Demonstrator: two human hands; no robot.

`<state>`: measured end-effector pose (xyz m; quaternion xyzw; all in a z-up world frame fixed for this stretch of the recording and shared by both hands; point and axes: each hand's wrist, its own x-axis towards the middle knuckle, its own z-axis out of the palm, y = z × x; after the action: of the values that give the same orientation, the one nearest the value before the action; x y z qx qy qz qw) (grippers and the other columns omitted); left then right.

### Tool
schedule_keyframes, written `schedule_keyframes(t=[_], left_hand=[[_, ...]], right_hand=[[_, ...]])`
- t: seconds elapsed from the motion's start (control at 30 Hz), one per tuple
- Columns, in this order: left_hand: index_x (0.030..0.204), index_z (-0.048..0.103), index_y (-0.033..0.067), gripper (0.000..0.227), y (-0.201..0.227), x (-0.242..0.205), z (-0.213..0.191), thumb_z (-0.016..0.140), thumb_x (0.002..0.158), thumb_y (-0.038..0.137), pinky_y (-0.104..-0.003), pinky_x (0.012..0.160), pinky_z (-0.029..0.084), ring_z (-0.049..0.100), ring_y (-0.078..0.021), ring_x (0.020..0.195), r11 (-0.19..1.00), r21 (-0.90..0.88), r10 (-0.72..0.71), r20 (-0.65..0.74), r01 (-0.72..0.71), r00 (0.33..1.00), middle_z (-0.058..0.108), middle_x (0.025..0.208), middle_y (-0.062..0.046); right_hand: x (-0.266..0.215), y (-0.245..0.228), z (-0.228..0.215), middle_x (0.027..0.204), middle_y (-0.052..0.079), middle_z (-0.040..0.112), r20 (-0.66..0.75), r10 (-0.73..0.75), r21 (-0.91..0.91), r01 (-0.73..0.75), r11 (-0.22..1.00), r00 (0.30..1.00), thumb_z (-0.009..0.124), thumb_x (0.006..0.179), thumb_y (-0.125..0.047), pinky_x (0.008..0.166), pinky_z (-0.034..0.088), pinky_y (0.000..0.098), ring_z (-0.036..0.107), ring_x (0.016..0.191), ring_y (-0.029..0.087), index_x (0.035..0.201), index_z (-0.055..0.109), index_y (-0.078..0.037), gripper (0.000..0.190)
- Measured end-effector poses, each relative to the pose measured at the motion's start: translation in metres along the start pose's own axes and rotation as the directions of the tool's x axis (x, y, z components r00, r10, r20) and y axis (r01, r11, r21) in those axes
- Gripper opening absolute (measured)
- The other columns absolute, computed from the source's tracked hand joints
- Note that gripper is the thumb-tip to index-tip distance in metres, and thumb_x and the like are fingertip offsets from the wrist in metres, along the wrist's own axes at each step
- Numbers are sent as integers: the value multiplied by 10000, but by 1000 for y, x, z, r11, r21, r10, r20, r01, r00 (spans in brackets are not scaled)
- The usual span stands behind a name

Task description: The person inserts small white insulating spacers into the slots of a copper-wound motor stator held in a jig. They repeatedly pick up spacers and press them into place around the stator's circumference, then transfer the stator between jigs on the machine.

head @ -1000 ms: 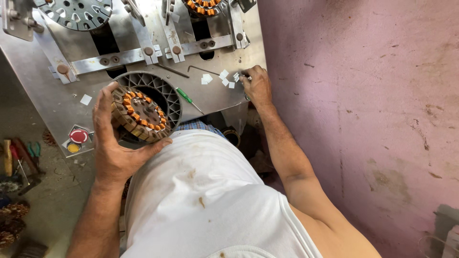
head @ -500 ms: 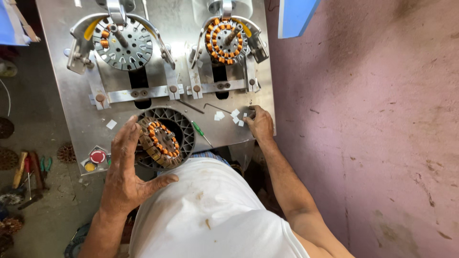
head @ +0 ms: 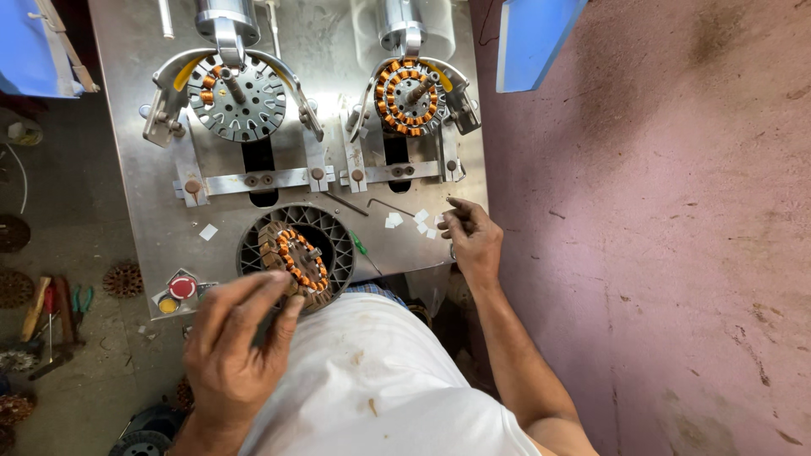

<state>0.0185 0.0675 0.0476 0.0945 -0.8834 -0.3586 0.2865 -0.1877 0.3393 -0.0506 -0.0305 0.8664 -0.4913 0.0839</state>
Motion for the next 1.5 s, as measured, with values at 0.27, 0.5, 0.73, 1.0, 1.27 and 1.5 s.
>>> schedule_keyframes(t=[0.27, 0.5, 0.73, 1.0, 1.27, 1.5], left_hand=[[996, 731, 70, 222, 43, 18, -1, 854, 825, 139, -305, 716, 629, 765, -168, 873, 946, -297, -72, 201, 130, 977, 763, 992, -42], [920, 707, 72, 153, 34, 16, -23, 822, 819, 65, -286, 706, 645, 778, -162, 854, 855, -451, -128, 291, 254, 948, 757, 970, -47], [929, 655, 82, 206, 23, 6, -32, 819, 809, 50, -292, 693, 635, 755, -148, 809, 905, -406, -12, 265, 122, 964, 734, 905, -16], [995, 654, 76, 180, -8, -10, -37, 792, 888, 30, -289, 715, 655, 759, -129, 816, 804, -559, 17, 364, 204, 931, 740, 930, -36], [1304, 595, 115, 489, -55, -7, -17, 866, 908, 210, -345, 968, 661, 664, -196, 1141, 873, -454, -64, 260, 180, 964, 563, 1272, -90], [1572, 398, 204, 878, -72, 6, -5, 885, 841, 213, -467, 1212, 459, 414, -355, 1492, 886, -426, -4, 388, 183, 922, 371, 1606, -156]], right_hand=[[-95, -127, 8, 1023, 87, 787, 229, -703, 212, 670, 711, 673, 774, 959, -27, 744, 646, 254, 792, 892, 161, 1169, 636, -24, 251], [-109, -155, 21, 1057, 95, 769, 283, -700, 233, 661, 713, 656, 791, 944, -47, 796, 674, 276, 789, 953, 178, 1181, 652, -23, 276], [-115, -158, 27, 1063, 69, 741, 476, -612, 297, 539, 788, 632, 803, 942, -40, 790, 670, 259, 762, 964, 142, 1091, 720, -86, 177], [-130, -152, 39, 979, 63, 755, 471, -545, 200, 518, 832, 694, 820, 889, -41, 713, 625, 250, 753, 848, 124, 1048, 696, -33, 202], [-119, -135, 62, 1011, 49, 751, 256, -540, -4, 559, 829, 802, 831, 894, -13, 751, 627, 251, 753, 904, 124, 1073, 766, -78, 201], [-122, -124, 86, 1002, 44, 730, 148, -524, -49, 535, 843, 839, 828, 894, 0, 757, 616, 250, 732, 907, 122, 1075, 769, -96, 214]])
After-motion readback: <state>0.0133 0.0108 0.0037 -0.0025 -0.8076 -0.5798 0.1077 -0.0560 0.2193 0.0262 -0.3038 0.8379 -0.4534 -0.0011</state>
